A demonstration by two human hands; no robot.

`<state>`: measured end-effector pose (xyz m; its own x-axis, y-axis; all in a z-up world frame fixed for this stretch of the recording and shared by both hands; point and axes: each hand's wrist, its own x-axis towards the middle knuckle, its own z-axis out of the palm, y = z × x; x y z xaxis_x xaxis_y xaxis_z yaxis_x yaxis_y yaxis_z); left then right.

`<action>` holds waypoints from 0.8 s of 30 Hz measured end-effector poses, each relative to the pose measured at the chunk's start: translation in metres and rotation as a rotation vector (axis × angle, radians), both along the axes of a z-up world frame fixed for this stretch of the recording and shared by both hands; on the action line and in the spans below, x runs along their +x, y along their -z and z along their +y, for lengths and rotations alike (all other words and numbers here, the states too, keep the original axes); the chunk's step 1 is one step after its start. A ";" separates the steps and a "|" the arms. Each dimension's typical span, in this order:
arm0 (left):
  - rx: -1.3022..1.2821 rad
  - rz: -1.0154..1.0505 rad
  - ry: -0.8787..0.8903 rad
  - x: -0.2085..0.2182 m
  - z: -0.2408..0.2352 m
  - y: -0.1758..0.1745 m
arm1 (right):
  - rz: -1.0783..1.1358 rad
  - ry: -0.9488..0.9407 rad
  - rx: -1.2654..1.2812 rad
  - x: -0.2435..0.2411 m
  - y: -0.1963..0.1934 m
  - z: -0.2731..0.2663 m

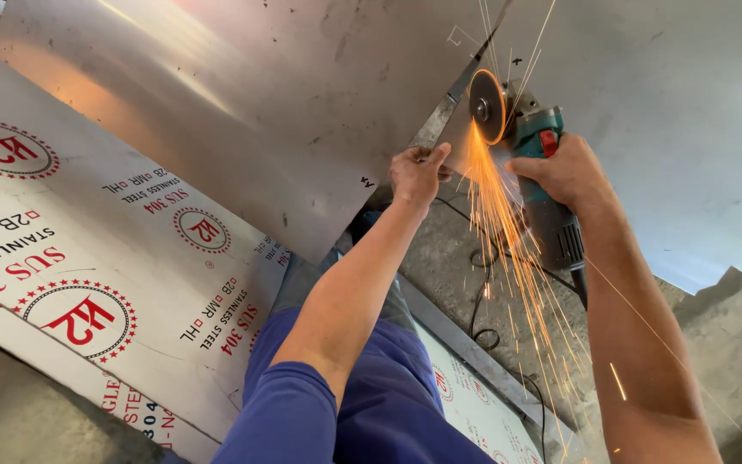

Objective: Cut a marked shape from a stainless steel sheet using an angle grinder.

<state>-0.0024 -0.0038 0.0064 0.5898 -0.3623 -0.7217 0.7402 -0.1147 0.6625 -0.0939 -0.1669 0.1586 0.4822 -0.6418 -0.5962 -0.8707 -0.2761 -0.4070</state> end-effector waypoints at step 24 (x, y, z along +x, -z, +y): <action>-0.023 -0.028 -0.015 -0.005 0.000 0.010 | -0.011 -0.003 -0.025 -0.007 -0.004 -0.002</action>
<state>-0.0075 -0.0039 -0.0039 0.6153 -0.3695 -0.6963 0.7226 -0.0884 0.6855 -0.1007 -0.1688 0.1627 0.4901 -0.6552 -0.5749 -0.8656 -0.2885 -0.4092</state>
